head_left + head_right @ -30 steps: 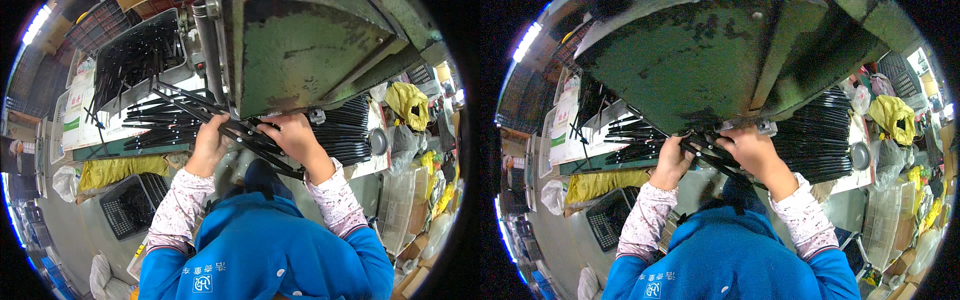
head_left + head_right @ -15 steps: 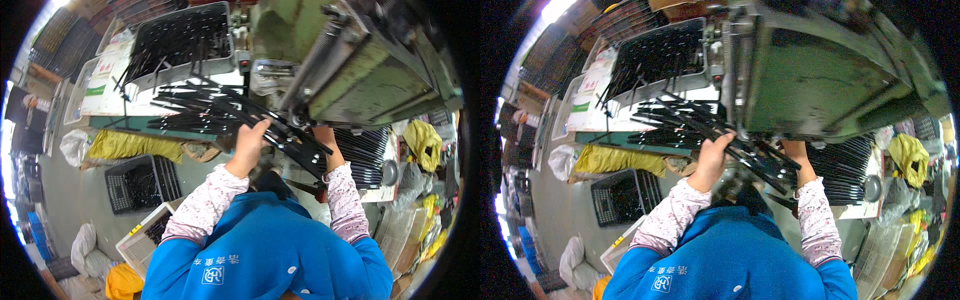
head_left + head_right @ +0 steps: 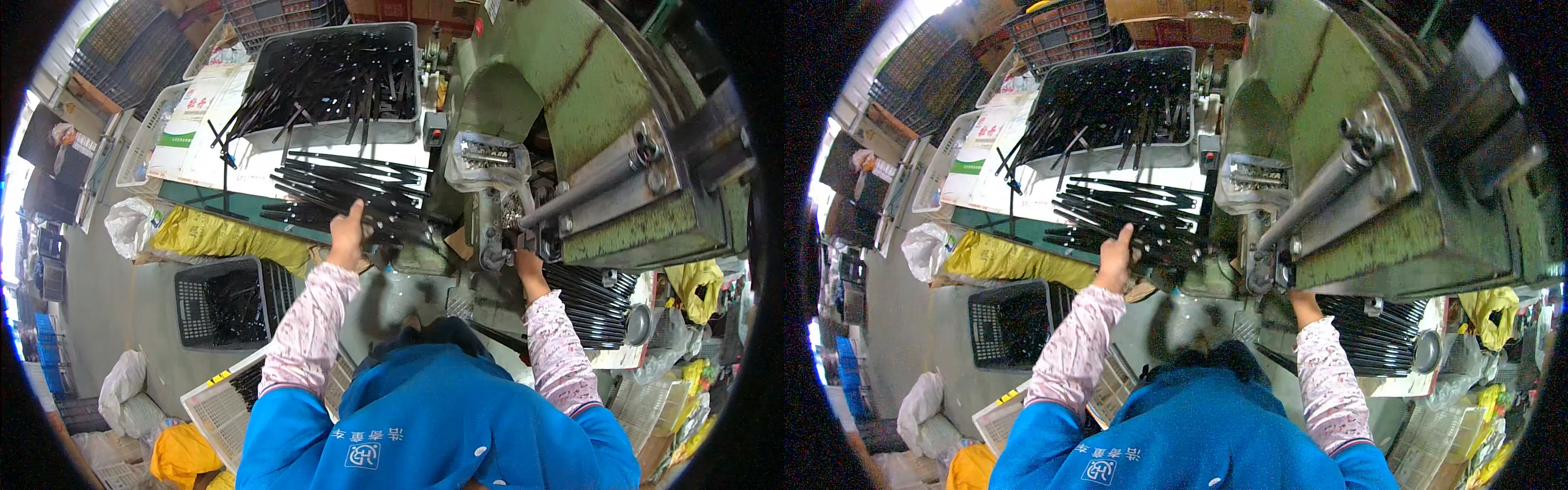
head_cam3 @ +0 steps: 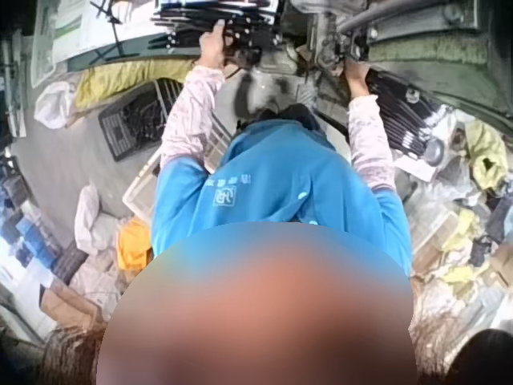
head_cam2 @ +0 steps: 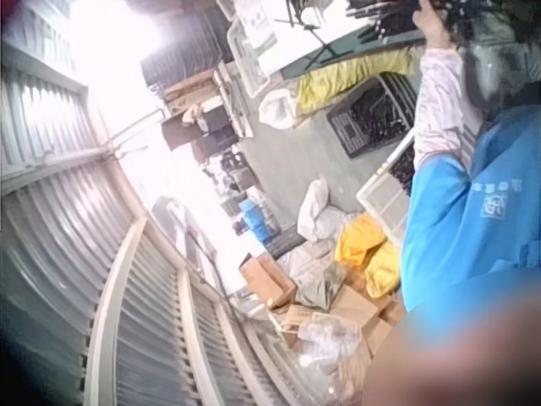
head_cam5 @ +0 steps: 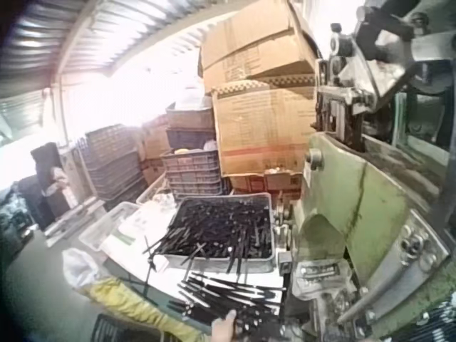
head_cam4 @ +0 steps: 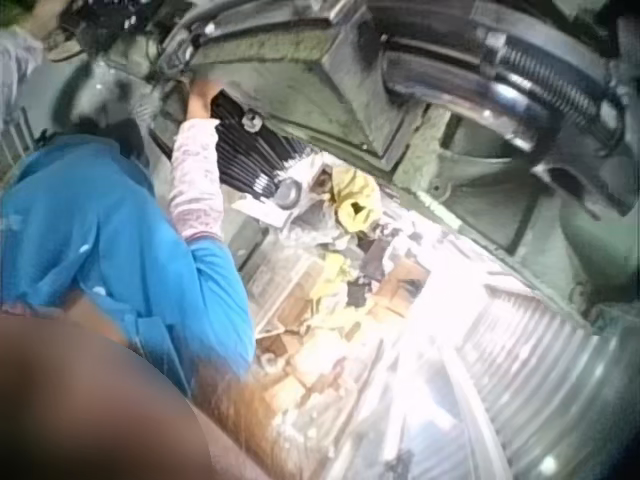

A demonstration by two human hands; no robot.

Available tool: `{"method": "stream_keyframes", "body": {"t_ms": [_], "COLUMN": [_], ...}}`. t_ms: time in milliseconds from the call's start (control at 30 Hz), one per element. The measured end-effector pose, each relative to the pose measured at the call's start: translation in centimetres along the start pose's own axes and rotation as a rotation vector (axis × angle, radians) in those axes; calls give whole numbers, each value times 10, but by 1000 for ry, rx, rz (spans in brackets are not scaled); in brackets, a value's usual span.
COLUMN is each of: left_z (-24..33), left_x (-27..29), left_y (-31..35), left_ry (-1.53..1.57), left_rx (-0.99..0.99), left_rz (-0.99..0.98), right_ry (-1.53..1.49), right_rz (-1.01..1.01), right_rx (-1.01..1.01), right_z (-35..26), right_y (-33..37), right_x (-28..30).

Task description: The person repeatedly picks up black metal rods from a bin, inserts them into a green machine, and secures them with a small metal piece. The person then removes the assembled units and places them into a bin.

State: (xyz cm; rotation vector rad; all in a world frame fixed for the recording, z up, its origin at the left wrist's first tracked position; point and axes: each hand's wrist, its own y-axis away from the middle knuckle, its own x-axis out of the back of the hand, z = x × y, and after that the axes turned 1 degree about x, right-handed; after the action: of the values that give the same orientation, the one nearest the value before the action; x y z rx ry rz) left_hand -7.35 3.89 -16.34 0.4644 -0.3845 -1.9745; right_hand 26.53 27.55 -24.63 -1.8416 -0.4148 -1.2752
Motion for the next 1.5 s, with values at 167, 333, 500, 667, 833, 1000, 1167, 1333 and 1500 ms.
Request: {"method": "stream_keyframes", "body": {"t_ms": [167, 333, 500, 667, 833, 1000, 1167, 1333, 1500], "left_z": [9, 49, 68, 29, -26, -63, -60, -12, 87], "left_x": [2, -32, -42, -35, -4, 25, 11, 12, -6], "left_y": [-78, -96, -113, -47, 59, 126, 168, 104, 114], "left_ry": [128, 1, 210, 361, 448, 323, -116, 242, 104], "left_rx": [188, -142, -148, -88, 164, 332, 274, 123, -21], "left_rz": [-70, -18, -188, -477, -576, -910, -1327, -705, -862], "right_ry": [-99, -117, -136, -158, -286, -757, -1729, -1241, -787], "right_rz": [-90, -99, -85, -80, -17, 139, -775, -549, -569], "right_rx": [-82, -135, -138, -184, -330, -56, -234, 101, 155], "right_z": [-5, 0, -2, 0, -21, -147, -223, -209, -183], "right_y": [2, 4, -2, 6, 21, 6, -39, -31, -3], "right_x": [17, 23, 23, 30, 57, 155, 185, 201, 219]}}
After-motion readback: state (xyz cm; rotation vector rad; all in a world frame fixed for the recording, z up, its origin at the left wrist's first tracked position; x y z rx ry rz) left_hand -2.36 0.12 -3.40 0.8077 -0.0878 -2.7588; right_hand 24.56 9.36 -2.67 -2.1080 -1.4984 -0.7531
